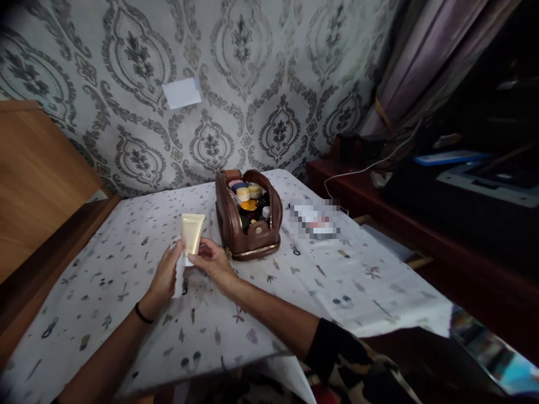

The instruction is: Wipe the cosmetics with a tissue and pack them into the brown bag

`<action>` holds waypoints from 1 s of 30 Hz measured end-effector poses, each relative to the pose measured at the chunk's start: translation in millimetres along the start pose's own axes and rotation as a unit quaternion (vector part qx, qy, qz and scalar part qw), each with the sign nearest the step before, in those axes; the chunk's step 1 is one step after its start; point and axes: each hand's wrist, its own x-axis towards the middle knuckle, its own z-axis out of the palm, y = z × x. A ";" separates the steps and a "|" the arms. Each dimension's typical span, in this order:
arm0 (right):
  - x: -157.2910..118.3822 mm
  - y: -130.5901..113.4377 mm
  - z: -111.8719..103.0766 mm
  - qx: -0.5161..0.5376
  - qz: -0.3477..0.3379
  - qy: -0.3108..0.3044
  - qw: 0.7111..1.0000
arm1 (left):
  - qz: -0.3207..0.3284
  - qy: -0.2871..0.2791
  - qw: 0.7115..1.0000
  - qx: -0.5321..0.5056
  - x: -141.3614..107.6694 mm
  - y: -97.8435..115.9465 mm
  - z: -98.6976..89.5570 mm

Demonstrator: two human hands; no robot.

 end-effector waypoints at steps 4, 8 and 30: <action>-1.6 -11.8 0.2 -0.074 -0.064 0.016 0.995 | -0.003 -0.061 0.998 0.018 -3.5 -2.2 -4.9; -7.3 -26.7 3.1 -0.200 -0.163 0.038 0.965 | -0.018 -0.055 0.998 0.020 -7.8 -3.7 -9.1; -33.2 -131.9 -24.3 -0.251 -0.230 0.020 0.940 | 0.003 -0.104 0.988 0.114 -12.5 14.0 -5.3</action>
